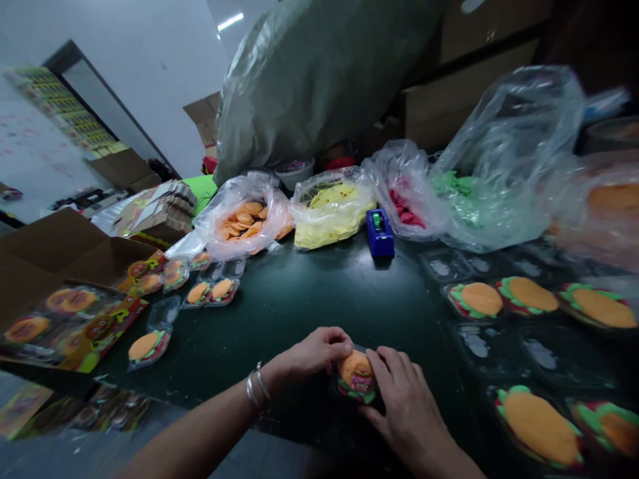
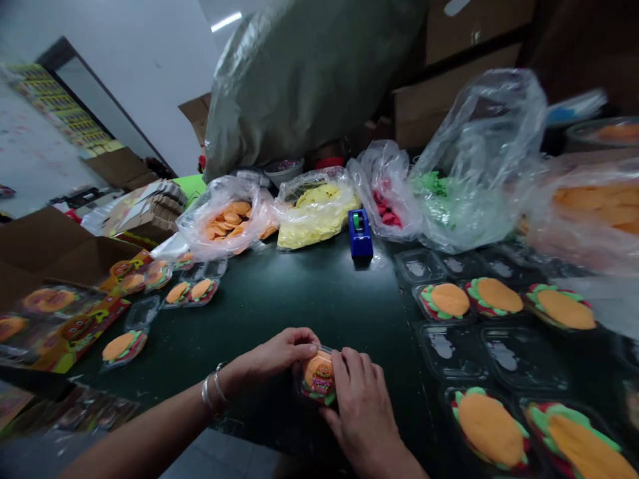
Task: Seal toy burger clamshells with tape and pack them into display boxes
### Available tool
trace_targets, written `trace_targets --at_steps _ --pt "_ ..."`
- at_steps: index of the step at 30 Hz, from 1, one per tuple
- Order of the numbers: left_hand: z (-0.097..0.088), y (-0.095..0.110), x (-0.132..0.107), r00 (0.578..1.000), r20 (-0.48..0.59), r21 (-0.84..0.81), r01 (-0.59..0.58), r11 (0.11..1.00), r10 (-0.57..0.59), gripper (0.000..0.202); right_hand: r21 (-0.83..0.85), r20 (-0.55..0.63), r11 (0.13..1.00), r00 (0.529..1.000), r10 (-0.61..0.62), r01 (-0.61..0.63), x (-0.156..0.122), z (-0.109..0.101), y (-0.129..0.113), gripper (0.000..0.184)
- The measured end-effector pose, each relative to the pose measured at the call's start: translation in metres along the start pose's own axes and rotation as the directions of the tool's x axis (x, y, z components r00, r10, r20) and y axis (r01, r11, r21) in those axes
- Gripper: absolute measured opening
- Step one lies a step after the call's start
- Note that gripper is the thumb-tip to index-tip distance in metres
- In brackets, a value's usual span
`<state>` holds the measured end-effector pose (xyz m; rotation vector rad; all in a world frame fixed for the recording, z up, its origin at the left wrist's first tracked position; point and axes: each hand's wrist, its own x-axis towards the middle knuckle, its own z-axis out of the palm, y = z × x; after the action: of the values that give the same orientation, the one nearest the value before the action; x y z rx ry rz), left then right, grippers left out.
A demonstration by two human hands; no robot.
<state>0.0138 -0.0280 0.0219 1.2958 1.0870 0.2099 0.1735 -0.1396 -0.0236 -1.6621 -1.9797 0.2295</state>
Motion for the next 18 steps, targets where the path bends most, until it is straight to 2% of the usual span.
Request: trace_targets --at_steps 3,5,8,10,11,15,18 --pt "0.006 -0.006 -0.006 0.999 -0.04 -0.071 -0.038 0.997 0.035 0.023 0.114 -0.008 0.993 1.0 0.006 -0.006 -0.007 -0.002 0.007 0.069" --pt "0.011 -0.014 -0.012 0.994 -0.102 -0.119 -0.06 0.991 0.048 0.023 0.324 0.053 0.945 0.998 0.034 -0.049 -0.012 -0.008 0.015 0.065" --pt "0.02 -0.025 -0.021 0.982 -0.179 -0.176 -0.089 0.98 0.057 0.026 0.61 0.148 0.75 0.967 0.209 -0.255 -0.014 -0.021 0.023 0.037" --pt "0.025 -0.03 -0.028 0.977 -0.203 -0.209 -0.112 0.972 0.069 0.026 0.667 0.205 0.649 0.928 0.312 -0.365 -0.01 -0.029 0.023 0.023" --pt "0.028 -0.031 -0.031 0.975 -0.207 -0.222 -0.127 0.967 0.081 0.026 0.666 0.231 0.633 0.916 0.327 -0.394 -0.008 -0.032 0.021 0.022" --pt "0.04 -0.036 -0.051 0.972 -0.201 -0.234 -0.164 0.958 0.118 0.023 0.568 0.369 0.701 0.895 0.251 -0.431 -0.005 -0.044 0.009 0.023" --pt "0.05 -0.046 -0.072 0.986 -0.157 -0.343 -0.11 0.933 0.059 0.022 0.487 0.477 0.749 0.855 0.204 -0.45 -0.012 -0.051 0.003 0.022"
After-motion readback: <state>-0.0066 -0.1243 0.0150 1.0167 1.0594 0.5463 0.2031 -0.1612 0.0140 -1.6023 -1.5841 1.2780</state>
